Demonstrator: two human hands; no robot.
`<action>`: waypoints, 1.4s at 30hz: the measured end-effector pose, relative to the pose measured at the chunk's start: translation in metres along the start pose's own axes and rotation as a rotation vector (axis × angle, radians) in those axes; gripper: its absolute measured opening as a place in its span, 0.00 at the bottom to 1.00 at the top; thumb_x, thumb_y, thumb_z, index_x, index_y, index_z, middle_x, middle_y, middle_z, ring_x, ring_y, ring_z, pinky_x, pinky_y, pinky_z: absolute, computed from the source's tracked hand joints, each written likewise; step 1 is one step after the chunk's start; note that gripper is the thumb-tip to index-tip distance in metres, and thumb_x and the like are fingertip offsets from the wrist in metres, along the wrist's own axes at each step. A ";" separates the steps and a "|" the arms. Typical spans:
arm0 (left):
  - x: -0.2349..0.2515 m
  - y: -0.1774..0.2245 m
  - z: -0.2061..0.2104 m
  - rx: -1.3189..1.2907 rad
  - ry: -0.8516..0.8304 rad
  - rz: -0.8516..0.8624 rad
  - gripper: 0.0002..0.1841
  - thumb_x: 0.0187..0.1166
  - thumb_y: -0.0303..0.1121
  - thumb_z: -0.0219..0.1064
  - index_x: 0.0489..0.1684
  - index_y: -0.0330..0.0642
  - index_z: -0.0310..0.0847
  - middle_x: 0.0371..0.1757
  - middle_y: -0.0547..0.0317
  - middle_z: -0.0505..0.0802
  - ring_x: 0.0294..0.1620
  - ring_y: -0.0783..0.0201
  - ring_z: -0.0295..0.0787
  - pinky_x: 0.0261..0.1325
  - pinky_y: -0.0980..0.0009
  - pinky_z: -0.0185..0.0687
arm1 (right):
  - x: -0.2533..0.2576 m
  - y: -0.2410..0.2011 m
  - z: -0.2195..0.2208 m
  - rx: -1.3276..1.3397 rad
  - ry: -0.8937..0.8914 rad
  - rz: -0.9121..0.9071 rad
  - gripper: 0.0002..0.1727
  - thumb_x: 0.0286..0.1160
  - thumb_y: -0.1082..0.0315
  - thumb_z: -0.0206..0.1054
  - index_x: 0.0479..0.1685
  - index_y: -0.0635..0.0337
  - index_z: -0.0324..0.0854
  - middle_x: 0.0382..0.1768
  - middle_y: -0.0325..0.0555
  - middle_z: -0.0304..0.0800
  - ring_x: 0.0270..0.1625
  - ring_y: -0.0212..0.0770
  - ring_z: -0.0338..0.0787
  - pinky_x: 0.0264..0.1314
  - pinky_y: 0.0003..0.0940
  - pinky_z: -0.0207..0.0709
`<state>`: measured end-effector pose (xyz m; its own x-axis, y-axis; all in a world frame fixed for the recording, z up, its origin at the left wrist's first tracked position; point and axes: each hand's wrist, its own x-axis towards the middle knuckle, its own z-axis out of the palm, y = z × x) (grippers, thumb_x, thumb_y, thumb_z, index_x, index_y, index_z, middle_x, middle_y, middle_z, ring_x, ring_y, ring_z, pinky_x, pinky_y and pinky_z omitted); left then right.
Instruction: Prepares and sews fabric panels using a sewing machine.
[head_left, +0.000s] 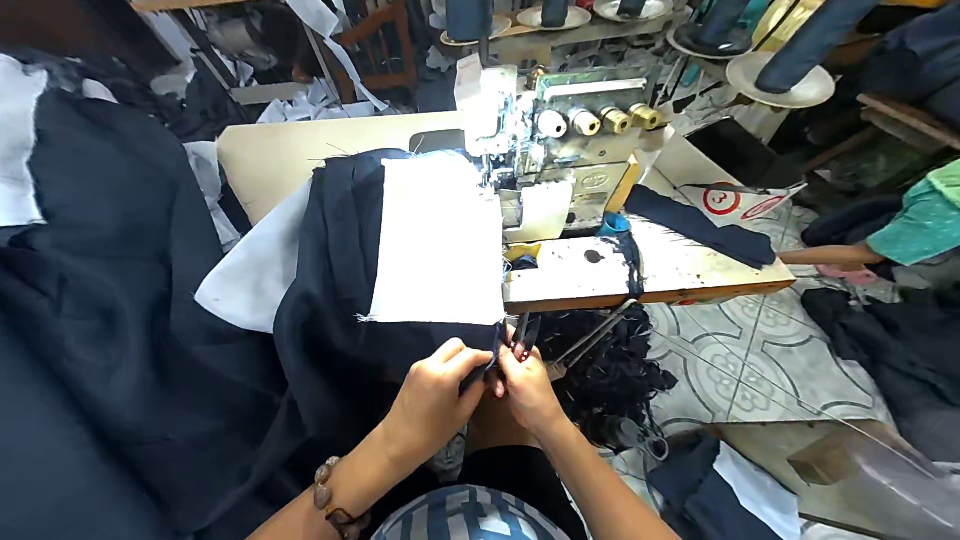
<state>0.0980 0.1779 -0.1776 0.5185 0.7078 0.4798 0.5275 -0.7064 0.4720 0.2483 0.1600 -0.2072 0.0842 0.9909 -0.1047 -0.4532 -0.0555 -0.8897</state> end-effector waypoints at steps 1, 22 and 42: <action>-0.003 0.000 0.000 -0.002 -0.003 -0.004 0.13 0.68 0.28 0.70 0.49 0.40 0.94 0.35 0.55 0.90 0.32 0.66 0.87 0.39 0.76 0.86 | -0.001 0.002 -0.001 -0.001 -0.013 -0.002 0.10 0.86 0.75 0.48 0.39 0.57 0.74 0.13 0.29 0.76 0.12 0.22 0.73 0.18 0.17 0.72; 0.085 0.010 -0.037 0.346 -0.140 0.205 0.13 0.78 0.33 0.66 0.53 0.41 0.92 0.47 0.50 0.94 0.28 0.52 0.92 0.24 0.54 0.86 | -0.005 0.014 -0.017 -0.253 0.066 -0.157 0.04 0.76 0.72 0.61 0.40 0.56 0.81 0.26 0.26 0.83 0.26 0.18 0.81 0.29 0.17 0.76; 0.052 -0.026 -0.044 0.322 0.102 0.419 0.17 0.89 0.40 0.55 0.60 0.49 0.90 0.59 0.55 0.94 0.57 0.59 0.90 0.61 0.63 0.80 | -0.001 0.025 -0.007 -0.340 0.008 -0.232 0.08 0.78 0.71 0.60 0.46 0.64 0.82 0.32 0.30 0.84 0.36 0.15 0.83 0.45 0.14 0.78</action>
<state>0.0818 0.2325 -0.1327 0.6690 0.3504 0.6554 0.4775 -0.8785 -0.0177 0.2427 0.1566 -0.2323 0.1576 0.9809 0.1140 -0.1025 0.1311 -0.9861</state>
